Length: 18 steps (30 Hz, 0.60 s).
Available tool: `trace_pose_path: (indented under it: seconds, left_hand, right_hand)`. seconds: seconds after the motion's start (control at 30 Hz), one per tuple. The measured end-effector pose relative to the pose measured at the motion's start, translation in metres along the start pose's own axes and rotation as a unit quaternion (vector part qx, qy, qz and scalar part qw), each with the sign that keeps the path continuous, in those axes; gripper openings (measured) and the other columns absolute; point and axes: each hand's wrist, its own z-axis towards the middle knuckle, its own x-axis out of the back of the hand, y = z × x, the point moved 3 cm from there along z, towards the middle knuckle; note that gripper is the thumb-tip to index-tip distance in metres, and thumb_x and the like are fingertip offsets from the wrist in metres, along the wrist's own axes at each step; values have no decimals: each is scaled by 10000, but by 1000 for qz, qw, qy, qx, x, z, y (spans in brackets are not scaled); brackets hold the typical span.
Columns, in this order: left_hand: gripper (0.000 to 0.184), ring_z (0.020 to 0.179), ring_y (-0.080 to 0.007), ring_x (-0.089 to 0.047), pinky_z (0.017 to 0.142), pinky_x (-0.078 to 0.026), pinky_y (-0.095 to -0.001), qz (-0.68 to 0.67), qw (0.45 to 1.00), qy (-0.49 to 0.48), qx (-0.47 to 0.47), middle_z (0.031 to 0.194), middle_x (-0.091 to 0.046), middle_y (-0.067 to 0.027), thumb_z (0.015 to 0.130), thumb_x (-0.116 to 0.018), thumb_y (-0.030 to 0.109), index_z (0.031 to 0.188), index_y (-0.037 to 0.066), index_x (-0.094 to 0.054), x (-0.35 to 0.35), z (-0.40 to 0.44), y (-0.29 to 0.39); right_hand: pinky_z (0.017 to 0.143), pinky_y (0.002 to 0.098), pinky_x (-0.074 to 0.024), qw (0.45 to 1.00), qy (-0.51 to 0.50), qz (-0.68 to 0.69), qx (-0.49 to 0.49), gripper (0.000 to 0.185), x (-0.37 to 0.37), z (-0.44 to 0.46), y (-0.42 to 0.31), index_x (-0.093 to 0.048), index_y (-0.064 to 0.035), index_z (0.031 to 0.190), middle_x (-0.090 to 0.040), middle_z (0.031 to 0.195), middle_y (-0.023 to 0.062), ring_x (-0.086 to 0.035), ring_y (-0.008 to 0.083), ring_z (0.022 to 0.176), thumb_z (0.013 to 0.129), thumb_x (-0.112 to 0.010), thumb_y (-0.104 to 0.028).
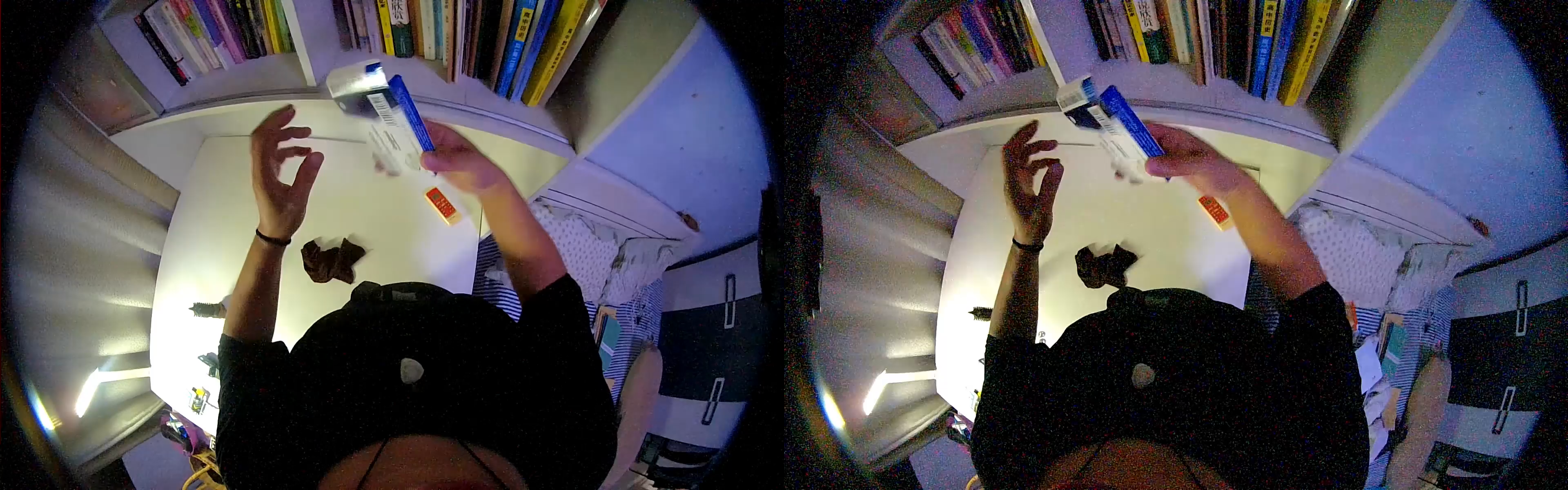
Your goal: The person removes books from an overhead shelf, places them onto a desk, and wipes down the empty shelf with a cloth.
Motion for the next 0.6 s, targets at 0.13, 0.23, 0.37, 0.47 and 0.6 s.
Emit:
trace_pose_path:
  seconds: [0.13,0.23,0.37,0.47,0.6]
  left_hand:
    - [460,1057,-181,-499,841,-430,-320,-134,973,-96,159,1184,-510,-95,834,-575,299,1184,16,-480,-17,-6,-8]
    - [465,987,-165,-526,836,-425,-317,-140,974,-95,152,1092,-561,-107,852,-567,351,1136,-13,-519,-28,-8,2]
    - [219,867,-124,-573,799,-448,-264,-261,918,-103,282,952,-599,-62,824,-594,62,1017,-34,-556,-33,-9,5]
    - [169,870,-120,-568,797,-445,-259,-243,918,-96,297,933,-605,-59,816,-596,48,963,-32,-575,-31,-11,1]
    - [143,867,-117,-559,783,-442,-247,-258,919,5,297,919,-607,-51,790,-627,52,908,-21,-592,-9,-28,-15]
  right_hand:
    - [863,440,-446,978,-2,204,-45,753,-7,1,35,-330,-2,1311,-501,1182,221,-537,361,1040,771,-619,-439]
    - [845,442,-458,969,2,247,-26,754,-7,6,43,-335,-8,1309,-501,1177,214,-538,371,1027,783,-588,-486]
    - [854,441,-456,966,14,257,-34,751,-9,8,47,-331,-4,1311,-494,1195,196,-531,372,1034,801,-552,-509]
    - [877,445,-448,970,23,235,-51,741,-15,11,44,-324,-6,1315,-486,1212,187,-519,361,1057,814,-534,-509]
    - [844,351,-453,983,101,-139,-60,532,-8,6,21,-373,-55,1271,-516,1167,108,-538,193,1008,881,-512,-387]
